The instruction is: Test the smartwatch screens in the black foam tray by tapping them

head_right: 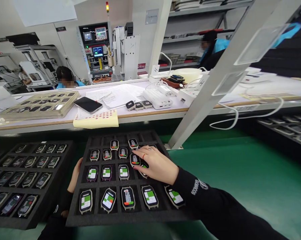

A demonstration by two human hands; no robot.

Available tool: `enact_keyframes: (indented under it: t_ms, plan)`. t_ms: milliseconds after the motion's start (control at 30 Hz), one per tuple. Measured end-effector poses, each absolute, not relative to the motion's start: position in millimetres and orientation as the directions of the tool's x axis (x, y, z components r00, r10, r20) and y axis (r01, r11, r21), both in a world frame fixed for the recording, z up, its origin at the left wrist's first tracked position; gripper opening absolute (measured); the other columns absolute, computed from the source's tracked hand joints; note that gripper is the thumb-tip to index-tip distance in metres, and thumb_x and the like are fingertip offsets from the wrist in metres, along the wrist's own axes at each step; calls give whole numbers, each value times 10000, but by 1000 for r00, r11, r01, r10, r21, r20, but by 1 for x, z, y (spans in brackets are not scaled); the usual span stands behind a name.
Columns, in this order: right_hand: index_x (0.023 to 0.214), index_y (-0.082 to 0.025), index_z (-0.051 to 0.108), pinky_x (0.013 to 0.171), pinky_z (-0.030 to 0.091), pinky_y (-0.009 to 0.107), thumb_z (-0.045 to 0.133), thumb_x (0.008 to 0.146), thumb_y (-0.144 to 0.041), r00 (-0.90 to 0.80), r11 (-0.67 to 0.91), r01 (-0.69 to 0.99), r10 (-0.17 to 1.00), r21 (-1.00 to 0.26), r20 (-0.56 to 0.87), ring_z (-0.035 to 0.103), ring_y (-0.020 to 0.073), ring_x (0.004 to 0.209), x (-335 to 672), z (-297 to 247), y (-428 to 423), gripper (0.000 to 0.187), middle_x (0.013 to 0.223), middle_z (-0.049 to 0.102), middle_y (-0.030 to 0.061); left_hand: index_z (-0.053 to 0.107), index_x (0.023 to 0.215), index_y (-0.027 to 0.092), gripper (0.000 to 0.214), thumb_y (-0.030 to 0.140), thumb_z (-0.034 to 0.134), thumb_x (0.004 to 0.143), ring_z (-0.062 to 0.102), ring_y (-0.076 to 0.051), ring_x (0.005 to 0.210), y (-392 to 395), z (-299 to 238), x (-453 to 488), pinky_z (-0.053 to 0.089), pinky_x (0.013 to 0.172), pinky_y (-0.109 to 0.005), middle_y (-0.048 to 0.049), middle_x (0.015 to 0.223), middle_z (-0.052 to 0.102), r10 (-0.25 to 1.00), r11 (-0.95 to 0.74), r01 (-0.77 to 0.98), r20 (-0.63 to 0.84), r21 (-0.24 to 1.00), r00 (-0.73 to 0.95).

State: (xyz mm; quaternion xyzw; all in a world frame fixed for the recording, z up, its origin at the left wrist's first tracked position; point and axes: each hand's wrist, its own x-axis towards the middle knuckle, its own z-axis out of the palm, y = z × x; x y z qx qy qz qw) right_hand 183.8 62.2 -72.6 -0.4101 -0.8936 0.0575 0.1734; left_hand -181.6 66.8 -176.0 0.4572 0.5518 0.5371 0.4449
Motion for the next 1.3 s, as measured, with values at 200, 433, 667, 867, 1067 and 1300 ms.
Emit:
enact_keyframes:
  t_ms: [200, 433, 667, 867, 1067, 1300]
  plan:
    - [1239, -133, 655, 929, 538, 514, 754, 833, -297, -602, 653, 689, 757, -314, 252, 622, 362, 1097, 178, -82, 77, 449, 1153, 681, 159, 615, 1143, 186, 447, 301, 702, 719, 635, -305, 1103, 65, -170, -181, 522, 922, -388, -102, 1158, 683, 987, 24, 39, -17, 999, -162]
    - [1276, -201, 613, 883, 578, 404, 675, 839, -230, -510, 574, 632, 814, -521, 278, 670, 264, 959, 179, -81, 72, 443, 1264, 612, 115, 615, 1123, 194, 442, 321, 685, 705, 628, -313, 1122, 65, -168, -180, 519, 941, -402, -104, 1169, 679, 987, 31, 59, -21, 998, -162]
    - [1257, -213, 591, 753, 622, 399, 724, 801, -400, -270, 240, 363, 952, -900, 145, 653, 194, 742, 183, -72, 75, 511, 1213, 614, 112, 610, 1138, 186, 466, 318, 685, 698, 626, -321, 1129, 66, -169, -181, 519, 945, -412, -110, 1176, 676, 986, 32, 74, -19, 997, -163]
    - [1321, -185, 483, 671, 679, 415, 763, 758, -560, -252, 40, 195, 968, -980, -10, 708, 280, 873, 189, -69, 77, 732, 1238, 597, 153, 611, 1160, 185, 479, 309, 693, 705, 586, -336, 1207, 66, -174, -183, 518, 958, -412, -116, 1231, 662, 985, 37, 83, -22, 996, -170]
    - [1355, -210, 483, 688, 682, 386, 711, 796, -647, -218, 17, 163, 976, -986, -19, 694, 297, 977, 194, -68, 74, 745, 1424, 466, 168, 622, 1161, 200, 482, 335, 699, 704, 566, -347, 1240, 67, -178, -185, 521, 961, -415, -115, 1253, 655, 982, 45, 80, -29, 996, -187]
    - [1403, -157, 454, 711, 635, 384, 751, 748, -597, -187, 102, 297, 981, -949, 47, 688, 251, 825, 207, -79, 90, 843, 1149, 661, 138, 629, 1174, 224, 486, 351, 715, 713, 559, -345, 1251, 67, -182, -188, 523, 961, -402, -103, 1275, 646, 982, 52, 60, -40, 997, -186]
